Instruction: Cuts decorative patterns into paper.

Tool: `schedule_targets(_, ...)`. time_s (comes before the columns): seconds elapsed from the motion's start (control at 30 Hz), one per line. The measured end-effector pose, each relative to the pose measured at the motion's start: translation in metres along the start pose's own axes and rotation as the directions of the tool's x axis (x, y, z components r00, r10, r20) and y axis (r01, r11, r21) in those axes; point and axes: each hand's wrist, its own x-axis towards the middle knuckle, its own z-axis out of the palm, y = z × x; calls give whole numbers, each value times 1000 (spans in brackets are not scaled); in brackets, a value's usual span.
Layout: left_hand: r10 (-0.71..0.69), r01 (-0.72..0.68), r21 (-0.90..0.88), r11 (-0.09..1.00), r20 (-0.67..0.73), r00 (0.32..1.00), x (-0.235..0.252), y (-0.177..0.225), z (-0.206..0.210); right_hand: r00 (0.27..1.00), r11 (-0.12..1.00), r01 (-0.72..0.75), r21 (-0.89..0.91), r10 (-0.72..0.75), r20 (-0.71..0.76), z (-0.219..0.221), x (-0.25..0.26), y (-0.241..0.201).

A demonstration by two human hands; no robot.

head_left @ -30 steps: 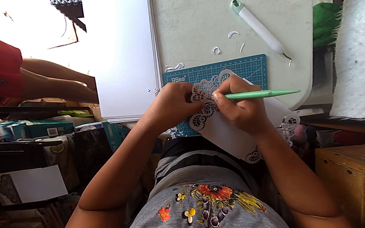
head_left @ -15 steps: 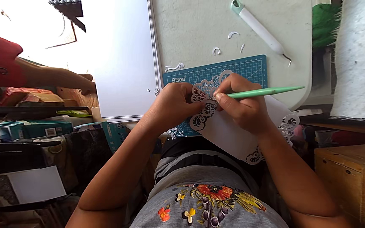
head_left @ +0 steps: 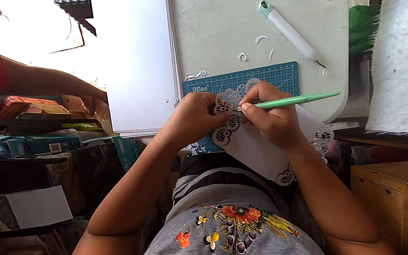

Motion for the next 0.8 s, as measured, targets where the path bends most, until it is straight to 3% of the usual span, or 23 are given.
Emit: schedule_targets(0.8,15,-15,1,1000,2,1000,0,0,0,999,999,39,8,-39,-11,0,-2,3)
